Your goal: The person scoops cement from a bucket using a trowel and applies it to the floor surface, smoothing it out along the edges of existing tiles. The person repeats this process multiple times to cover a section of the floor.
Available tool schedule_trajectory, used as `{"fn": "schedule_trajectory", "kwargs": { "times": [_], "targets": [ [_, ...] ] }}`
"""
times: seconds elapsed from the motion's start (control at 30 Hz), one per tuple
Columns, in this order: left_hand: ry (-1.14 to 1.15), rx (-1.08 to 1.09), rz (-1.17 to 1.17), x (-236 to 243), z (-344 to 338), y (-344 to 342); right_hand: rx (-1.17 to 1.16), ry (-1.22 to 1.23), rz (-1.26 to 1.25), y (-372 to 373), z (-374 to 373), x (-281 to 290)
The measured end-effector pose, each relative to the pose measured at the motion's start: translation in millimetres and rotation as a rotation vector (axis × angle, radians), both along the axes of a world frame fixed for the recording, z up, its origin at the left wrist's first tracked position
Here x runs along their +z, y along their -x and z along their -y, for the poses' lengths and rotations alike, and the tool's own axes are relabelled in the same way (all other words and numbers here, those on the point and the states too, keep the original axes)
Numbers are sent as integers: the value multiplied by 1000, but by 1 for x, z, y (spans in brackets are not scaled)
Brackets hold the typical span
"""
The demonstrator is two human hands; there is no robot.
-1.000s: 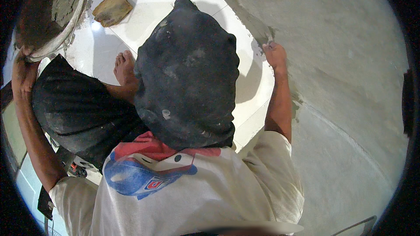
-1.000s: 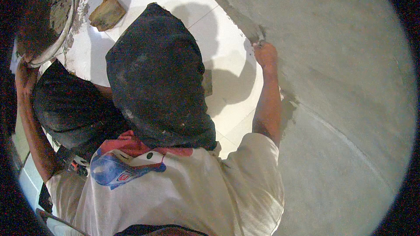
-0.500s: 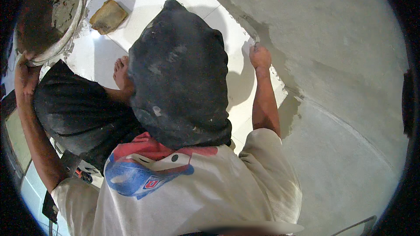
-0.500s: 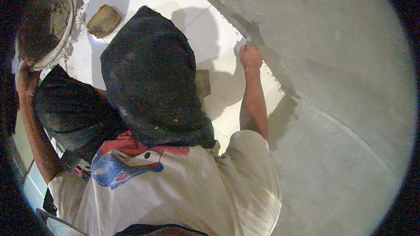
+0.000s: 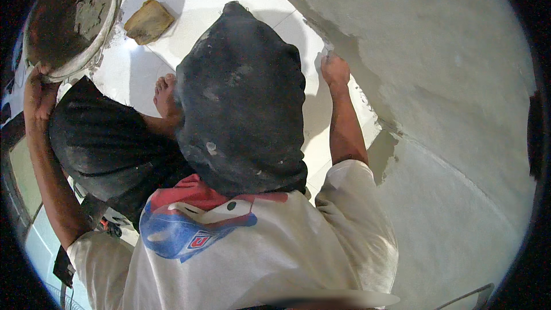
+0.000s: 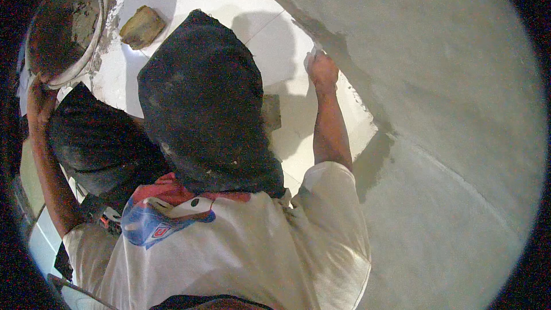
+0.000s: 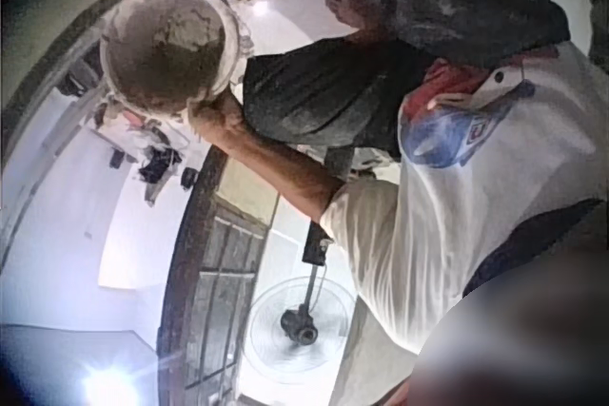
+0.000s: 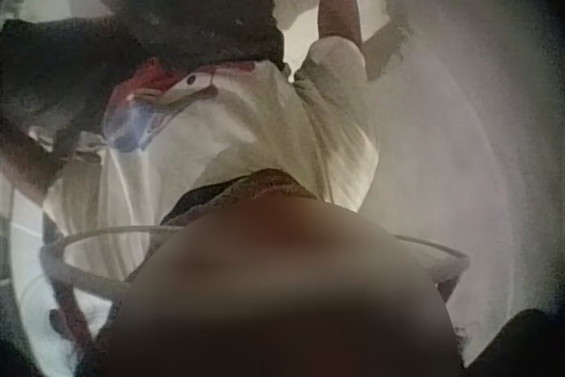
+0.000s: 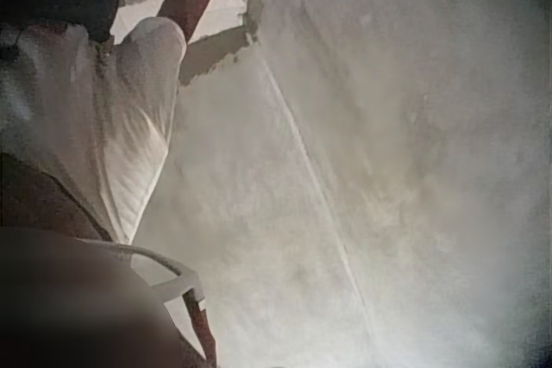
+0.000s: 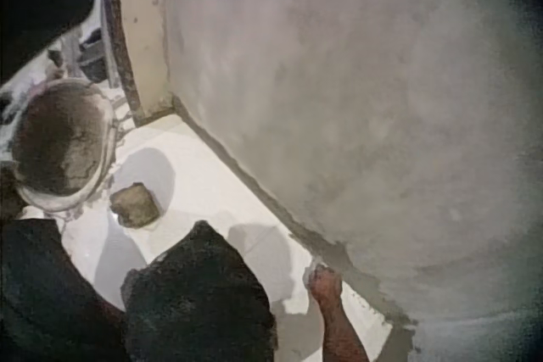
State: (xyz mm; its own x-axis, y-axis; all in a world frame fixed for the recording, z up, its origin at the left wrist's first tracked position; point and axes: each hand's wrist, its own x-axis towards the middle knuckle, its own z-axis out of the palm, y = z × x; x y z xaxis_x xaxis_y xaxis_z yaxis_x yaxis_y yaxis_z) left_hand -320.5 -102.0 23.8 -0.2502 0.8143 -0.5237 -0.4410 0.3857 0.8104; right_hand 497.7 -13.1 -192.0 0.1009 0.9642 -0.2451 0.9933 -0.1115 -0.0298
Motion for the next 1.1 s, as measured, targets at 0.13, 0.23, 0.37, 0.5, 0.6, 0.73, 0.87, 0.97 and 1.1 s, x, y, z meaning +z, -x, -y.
{"fn": "schedule_trajectory", "kwargs": {
  "times": [0.13,0.23,0.37,0.5,0.6,0.73,0.87,0.97,1.1],
  "targets": [
    [18,22,16,-9,14,38,-64,45,2,19,-18,5],
    [100,236,-117,24,-2,-50,-89,-33,-42,18,-8,20],
    [51,136,-181,19,7,-30,-38,-68,-66,27,1,19],
    [49,54,-167,11,7,-10,-33,27,-3,19,-12,-3],
    [37,16,-240,21,4,-33,-76,40,-13,29,-19,3],
    [56,99,-91,16,-1,-27,-31,-22,-110,-11,-29,4],
    [43,137,-46,2,6,3,82,-5,-140,-31,-31,42],
    [31,109,-51,2,7,5,14,40,-171,-46,-13,67],
    [53,97,-120,9,0,-24,-21,46,-40,-72,22,83]
  ]
}}
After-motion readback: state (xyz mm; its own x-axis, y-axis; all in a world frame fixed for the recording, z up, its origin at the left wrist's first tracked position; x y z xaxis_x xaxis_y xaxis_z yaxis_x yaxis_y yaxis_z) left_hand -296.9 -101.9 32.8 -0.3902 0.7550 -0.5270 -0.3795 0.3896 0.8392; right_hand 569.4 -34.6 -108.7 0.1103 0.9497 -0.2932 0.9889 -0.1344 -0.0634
